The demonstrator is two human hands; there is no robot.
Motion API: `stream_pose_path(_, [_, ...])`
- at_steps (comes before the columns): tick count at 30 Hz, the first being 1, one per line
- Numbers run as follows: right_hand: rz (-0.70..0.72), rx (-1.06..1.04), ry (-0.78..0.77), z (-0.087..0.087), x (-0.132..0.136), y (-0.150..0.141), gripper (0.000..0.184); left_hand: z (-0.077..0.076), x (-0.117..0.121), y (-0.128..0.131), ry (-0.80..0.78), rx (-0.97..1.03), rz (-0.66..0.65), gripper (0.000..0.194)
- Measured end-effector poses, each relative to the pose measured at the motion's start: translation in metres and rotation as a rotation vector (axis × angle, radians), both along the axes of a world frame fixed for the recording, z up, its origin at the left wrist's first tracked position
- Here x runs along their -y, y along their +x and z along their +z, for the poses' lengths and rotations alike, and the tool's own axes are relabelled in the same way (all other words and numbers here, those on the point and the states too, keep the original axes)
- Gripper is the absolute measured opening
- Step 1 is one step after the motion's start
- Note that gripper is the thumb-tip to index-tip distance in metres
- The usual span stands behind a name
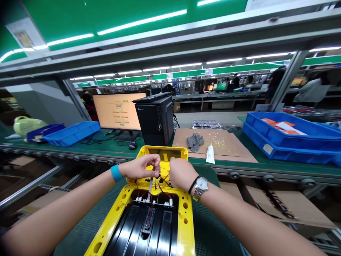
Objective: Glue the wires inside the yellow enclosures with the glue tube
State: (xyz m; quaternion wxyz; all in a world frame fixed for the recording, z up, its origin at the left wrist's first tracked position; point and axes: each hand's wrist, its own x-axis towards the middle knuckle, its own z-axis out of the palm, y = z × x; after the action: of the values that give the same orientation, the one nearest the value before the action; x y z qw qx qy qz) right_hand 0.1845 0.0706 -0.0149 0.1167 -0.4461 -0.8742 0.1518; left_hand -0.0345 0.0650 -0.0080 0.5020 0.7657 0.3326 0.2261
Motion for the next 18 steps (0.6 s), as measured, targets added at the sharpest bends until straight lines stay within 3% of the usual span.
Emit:
stream_pose_path(2, [0.108, 0.021, -0.059, -0.005, -0.014, -0.004, 0.032, 0.001, 0.002, -0.005, -0.021, 0.021, 0.01, 0.039])
stream_pose_path(4, [0.314, 0.022, -0.158, -0.009, -0.025, -0.007, 0.031, -0.001, 0.003, -0.009, -0.036, 0.012, 0.024, 0.04])
stream_pose_path(7, [0.508, -0.009, -0.227, -0.008, -0.032, -0.008, 0.02, -0.007, 0.0, -0.011, -0.052, -0.023, 0.039, 0.038])
stream_pose_path(10, [0.473, -0.053, -0.162, -0.001, -0.027, 0.0, 0.007, -0.015, -0.005, -0.006, -0.074, -0.055, 0.044, 0.033])
stream_pose_path(13, [0.426, -0.111, -0.105, 0.005, -0.021, 0.011, 0.01, -0.02, -0.011, 0.002, -0.112, -0.09, 0.037, 0.029])
stream_pose_path(18, [0.428, -0.116, -0.144, -0.005, -0.026, 0.012, 0.016, -0.02, -0.018, 0.006, -0.185, -0.08, 0.012, 0.032])
